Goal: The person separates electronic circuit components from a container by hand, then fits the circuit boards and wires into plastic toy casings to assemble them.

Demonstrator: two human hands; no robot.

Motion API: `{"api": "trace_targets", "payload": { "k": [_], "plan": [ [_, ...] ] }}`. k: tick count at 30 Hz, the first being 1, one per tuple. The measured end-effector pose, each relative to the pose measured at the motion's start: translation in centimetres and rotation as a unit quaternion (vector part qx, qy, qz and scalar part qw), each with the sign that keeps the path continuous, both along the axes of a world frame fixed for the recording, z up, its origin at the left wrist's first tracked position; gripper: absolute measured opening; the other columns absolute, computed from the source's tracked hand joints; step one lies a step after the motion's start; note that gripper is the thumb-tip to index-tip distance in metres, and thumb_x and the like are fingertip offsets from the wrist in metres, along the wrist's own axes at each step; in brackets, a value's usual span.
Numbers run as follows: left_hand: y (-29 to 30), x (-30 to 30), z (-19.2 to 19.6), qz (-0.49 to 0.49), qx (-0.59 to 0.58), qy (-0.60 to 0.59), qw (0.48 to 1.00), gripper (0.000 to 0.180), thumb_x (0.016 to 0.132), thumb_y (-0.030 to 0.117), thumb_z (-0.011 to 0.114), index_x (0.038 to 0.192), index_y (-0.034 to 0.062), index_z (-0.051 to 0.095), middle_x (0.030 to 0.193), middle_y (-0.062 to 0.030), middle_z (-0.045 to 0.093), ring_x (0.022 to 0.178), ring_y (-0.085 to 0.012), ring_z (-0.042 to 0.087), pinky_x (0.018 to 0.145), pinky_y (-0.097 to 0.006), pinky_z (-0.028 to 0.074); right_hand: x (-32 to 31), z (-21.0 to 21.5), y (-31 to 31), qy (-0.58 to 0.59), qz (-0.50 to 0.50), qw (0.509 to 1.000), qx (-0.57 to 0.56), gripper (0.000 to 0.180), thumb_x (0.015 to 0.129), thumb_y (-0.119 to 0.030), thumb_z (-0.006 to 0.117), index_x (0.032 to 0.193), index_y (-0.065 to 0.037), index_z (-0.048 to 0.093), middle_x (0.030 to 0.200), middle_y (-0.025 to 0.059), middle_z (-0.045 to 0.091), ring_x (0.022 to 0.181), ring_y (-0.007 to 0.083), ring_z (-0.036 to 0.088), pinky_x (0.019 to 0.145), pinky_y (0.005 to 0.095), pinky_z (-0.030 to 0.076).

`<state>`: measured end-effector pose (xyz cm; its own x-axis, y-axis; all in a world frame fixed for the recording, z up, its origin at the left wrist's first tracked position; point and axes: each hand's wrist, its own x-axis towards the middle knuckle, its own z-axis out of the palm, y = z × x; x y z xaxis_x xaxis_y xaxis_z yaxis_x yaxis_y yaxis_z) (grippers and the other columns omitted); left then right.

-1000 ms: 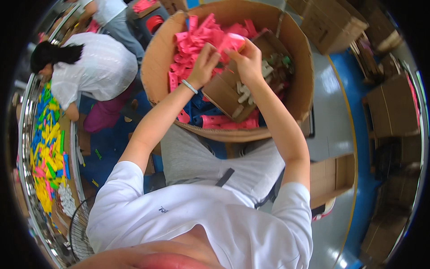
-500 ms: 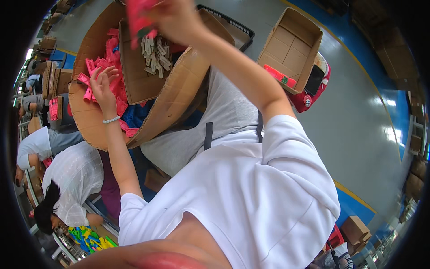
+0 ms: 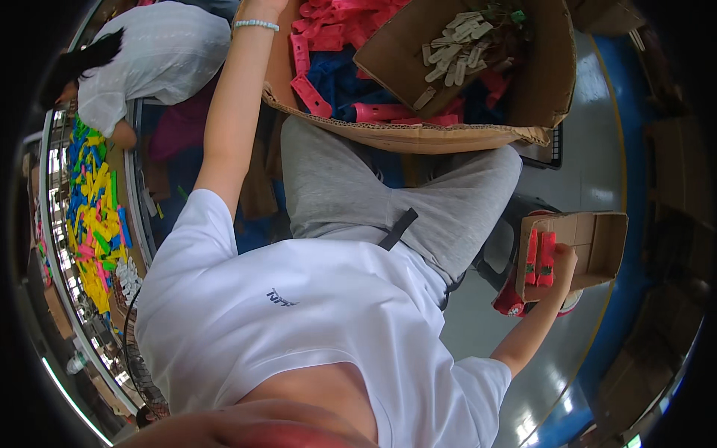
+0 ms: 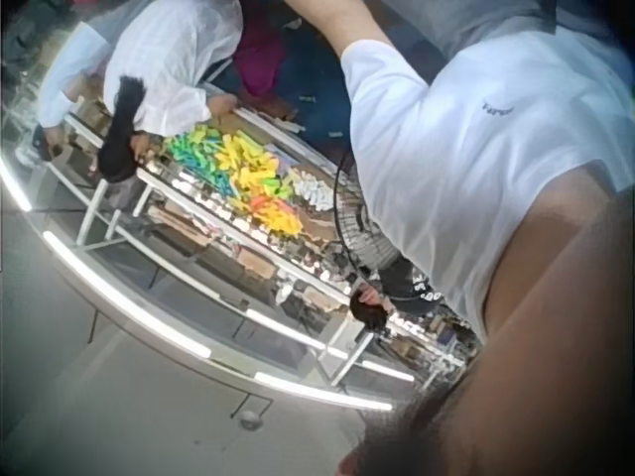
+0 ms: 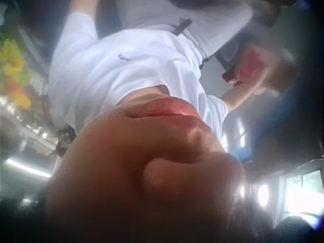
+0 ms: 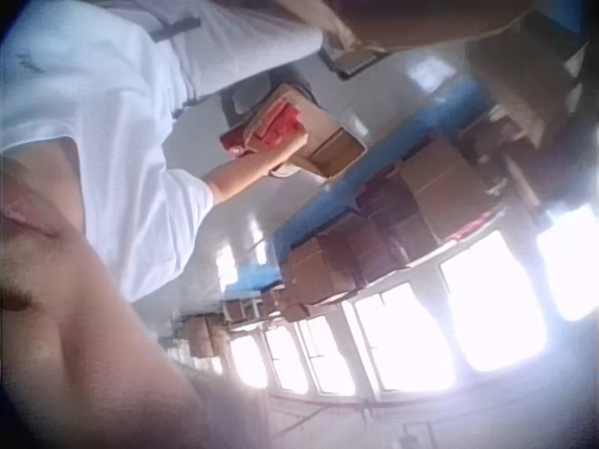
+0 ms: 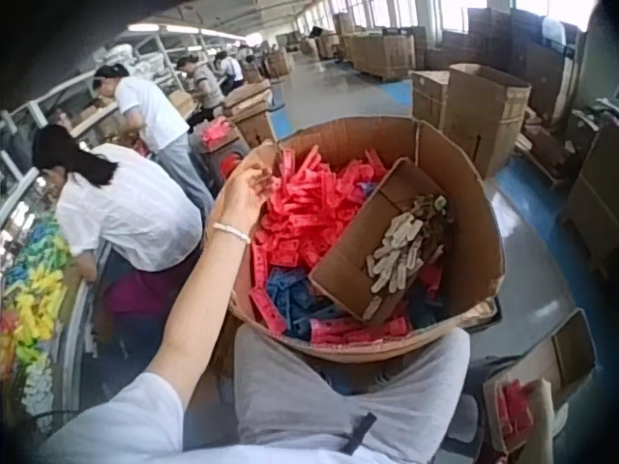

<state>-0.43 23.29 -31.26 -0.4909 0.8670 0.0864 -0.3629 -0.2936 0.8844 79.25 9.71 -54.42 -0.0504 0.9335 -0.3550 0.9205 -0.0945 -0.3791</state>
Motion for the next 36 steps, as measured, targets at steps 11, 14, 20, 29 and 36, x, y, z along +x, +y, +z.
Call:
{"api": "trace_targets", "payload": {
  "k": [11, 14, 20, 29, 36],
  "plan": [
    [8.2, -5.0, -15.1, -0.147, -0.223, 0.832, 0.486, 0.055, 0.079, 0.025, 0.069, 0.126, 0.004, 0.05, 0.112, -0.0204, 0.057, 0.109, -0.0348, 0.053, 0.094, -0.039, 0.044, -2.3, 2.9, 2.0, 0.041, -0.051, 0.996, -0.068, 0.037, 0.075, -0.007, 0.066, 0.111, 0.001, 0.063, 0.092, 0.0179, 0.068, 0.078, 0.0245, 0.067, 0.068, 0.0364, 0.052],
    [8.1, -5.8, -16.0, -0.203, -0.205, 0.828, 0.48, 0.047, 0.079, 0.019, 0.069, 0.121, 0.0052, 0.054, 0.113, -0.0178, 0.053, 0.107, -0.0353, 0.052, 0.093, -0.039, 0.044, -5.0, 8.1, 3.1, -0.035, 0.042, 0.997, 0.049, 0.034, 0.076, -0.009, 0.069, 0.108, 0.001, 0.063, 0.096, 0.0186, 0.065, 0.092, 0.033, 0.062, 0.081, 0.0365, 0.049],
    [9.1, -7.7, -12.5, -0.181, -0.143, 0.819, 0.526, 0.029, 0.076, 0.013, 0.065, 0.104, 0.0065, 0.06, 0.104, -0.0155, 0.053, 0.101, -0.0332, 0.054, 0.09, -0.038, 0.044, -16.1, 22.1, 9.3, -0.035, 0.065, 0.945, 0.318, 0.022, 0.085, -0.003, 0.061, 0.106, 0.0, 0.064, 0.096, 0.0145, 0.066, 0.088, 0.0252, 0.064, 0.075, 0.0329, 0.051],
    [3.2, -2.1, 0.1, -0.084, 0.023, 0.179, 0.98, 0.044, 0.082, 0.009, 0.066, 0.124, 0.0082, 0.054, 0.103, -0.0011, 0.056, 0.09, -0.013, 0.058, 0.078, -0.03, 0.049, -39.6, 23.1, 30.6, 0.101, 0.207, 0.927, 0.296, 0.026, 0.086, -0.019, 0.055, 0.103, -0.002, 0.066, 0.087, 0.0198, 0.067, 0.081, 0.0337, 0.067, 0.075, 0.0412, 0.052],
    [-0.8, 1.9, 2.6, -0.069, 0.153, -0.082, 0.982, 0.021, 0.092, 0.021, 0.05, 0.105, 0.0091, 0.061, 0.086, -0.0059, 0.065, 0.078, -0.019, 0.063, 0.075, -0.034, 0.054, -43.0, 12.8, 36.8, -0.046, 0.019, 0.974, 0.219, 0.022, 0.083, -0.012, 0.056, 0.1, -0.004, 0.068, 0.1, 0.0185, 0.067, 0.102, 0.0335, 0.063, 0.086, 0.0419, 0.049]
  ]
}}
